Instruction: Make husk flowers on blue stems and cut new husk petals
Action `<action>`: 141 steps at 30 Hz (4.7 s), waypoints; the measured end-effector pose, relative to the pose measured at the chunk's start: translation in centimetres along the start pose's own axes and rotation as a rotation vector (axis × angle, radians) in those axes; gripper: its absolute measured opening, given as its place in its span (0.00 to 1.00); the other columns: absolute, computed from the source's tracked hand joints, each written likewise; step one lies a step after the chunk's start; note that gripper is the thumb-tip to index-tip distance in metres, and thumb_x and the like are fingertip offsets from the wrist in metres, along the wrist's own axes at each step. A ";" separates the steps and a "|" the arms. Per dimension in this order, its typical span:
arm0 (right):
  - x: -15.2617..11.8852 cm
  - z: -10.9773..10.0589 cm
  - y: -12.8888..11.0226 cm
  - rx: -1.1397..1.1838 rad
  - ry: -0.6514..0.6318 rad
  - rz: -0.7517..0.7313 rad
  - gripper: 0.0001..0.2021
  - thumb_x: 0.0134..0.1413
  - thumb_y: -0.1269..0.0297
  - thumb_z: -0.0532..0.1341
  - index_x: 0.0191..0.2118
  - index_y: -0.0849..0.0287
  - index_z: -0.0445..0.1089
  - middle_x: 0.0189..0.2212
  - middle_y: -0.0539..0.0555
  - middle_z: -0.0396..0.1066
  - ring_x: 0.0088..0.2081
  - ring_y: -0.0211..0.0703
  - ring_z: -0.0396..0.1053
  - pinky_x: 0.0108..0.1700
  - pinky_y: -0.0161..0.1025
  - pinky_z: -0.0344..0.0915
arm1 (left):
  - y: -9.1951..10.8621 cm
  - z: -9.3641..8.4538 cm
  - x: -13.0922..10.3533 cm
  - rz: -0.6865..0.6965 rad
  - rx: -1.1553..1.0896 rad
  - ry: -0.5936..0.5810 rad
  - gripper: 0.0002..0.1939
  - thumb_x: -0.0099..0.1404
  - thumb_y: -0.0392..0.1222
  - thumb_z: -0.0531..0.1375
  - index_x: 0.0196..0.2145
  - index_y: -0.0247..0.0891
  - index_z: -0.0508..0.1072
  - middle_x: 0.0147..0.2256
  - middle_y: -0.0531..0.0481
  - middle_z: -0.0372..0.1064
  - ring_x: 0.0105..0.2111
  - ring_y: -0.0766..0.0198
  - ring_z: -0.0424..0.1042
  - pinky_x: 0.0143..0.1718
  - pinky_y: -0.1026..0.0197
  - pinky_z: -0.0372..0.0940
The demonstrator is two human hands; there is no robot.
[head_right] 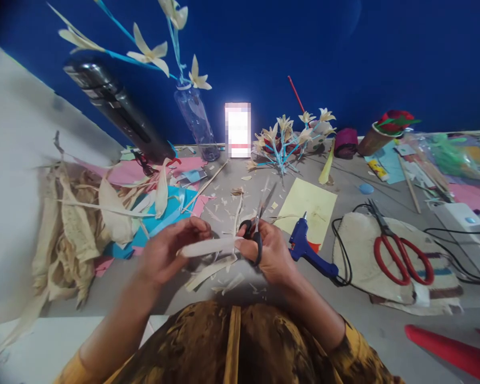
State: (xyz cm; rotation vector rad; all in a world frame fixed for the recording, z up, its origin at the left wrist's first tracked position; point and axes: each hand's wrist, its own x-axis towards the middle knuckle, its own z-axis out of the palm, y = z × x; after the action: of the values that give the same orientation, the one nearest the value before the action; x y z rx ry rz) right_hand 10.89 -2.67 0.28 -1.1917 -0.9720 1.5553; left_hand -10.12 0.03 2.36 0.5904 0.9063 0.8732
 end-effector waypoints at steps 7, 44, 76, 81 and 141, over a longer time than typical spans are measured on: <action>-0.3 0.1 -1.1 -0.061 -0.130 0.081 0.13 0.41 0.60 0.70 0.33 0.59 0.71 0.23 0.47 0.66 0.23 0.33 0.58 0.24 0.31 0.56 | 0.7 0.8 0.1 -0.128 0.466 -0.205 0.12 0.54 0.46 0.70 0.28 0.34 0.78 0.23 0.52 0.69 0.21 0.70 0.63 0.22 0.68 0.54; -0.6 1.3 -0.7 -0.091 0.173 -0.109 0.11 0.43 0.63 0.68 0.31 0.58 0.68 0.25 0.47 0.68 0.24 0.35 0.61 0.28 0.33 0.61 | -3.0 2.1 0.2 -0.117 0.035 -0.063 0.14 0.52 0.40 0.72 0.26 0.35 0.70 0.18 0.56 0.66 0.18 0.71 0.64 0.21 0.67 0.56; -0.8 -0.3 0.3 -0.044 0.236 -0.072 0.13 0.46 0.59 0.70 0.35 0.59 0.71 0.27 0.48 0.69 0.26 0.35 0.61 0.28 0.32 0.59 | -3.2 2.8 0.3 0.065 -0.013 0.153 0.16 0.49 0.37 0.72 0.33 0.37 0.70 0.23 0.56 0.68 0.21 0.70 0.67 0.25 0.66 0.62; -0.3 1.5 -0.3 -0.021 0.149 -0.010 0.15 0.42 0.60 0.70 0.36 0.59 0.70 0.27 0.47 0.69 0.26 0.37 0.63 0.28 0.33 0.60 | -3.5 3.6 -0.1 0.115 0.217 0.173 0.16 0.50 0.39 0.72 0.35 0.36 0.72 0.26 0.56 0.68 0.23 0.72 0.65 0.24 0.68 0.57; -1.6 1.5 1.8 -0.157 -0.279 0.165 0.26 0.38 0.39 0.71 0.24 0.59 0.67 0.18 0.47 0.65 0.22 0.35 0.57 0.24 0.33 0.52 | -1.8 2.1 -0.1 0.147 0.185 0.108 0.12 0.53 0.42 0.70 0.27 0.36 0.70 0.17 0.60 0.57 0.15 0.76 0.51 0.19 0.69 0.49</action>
State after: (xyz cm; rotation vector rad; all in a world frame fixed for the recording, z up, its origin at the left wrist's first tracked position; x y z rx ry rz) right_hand 9.25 -4.76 -0.74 -1.2078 -1.2210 1.8397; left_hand -7.62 -1.12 2.11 0.7828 1.0588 0.9663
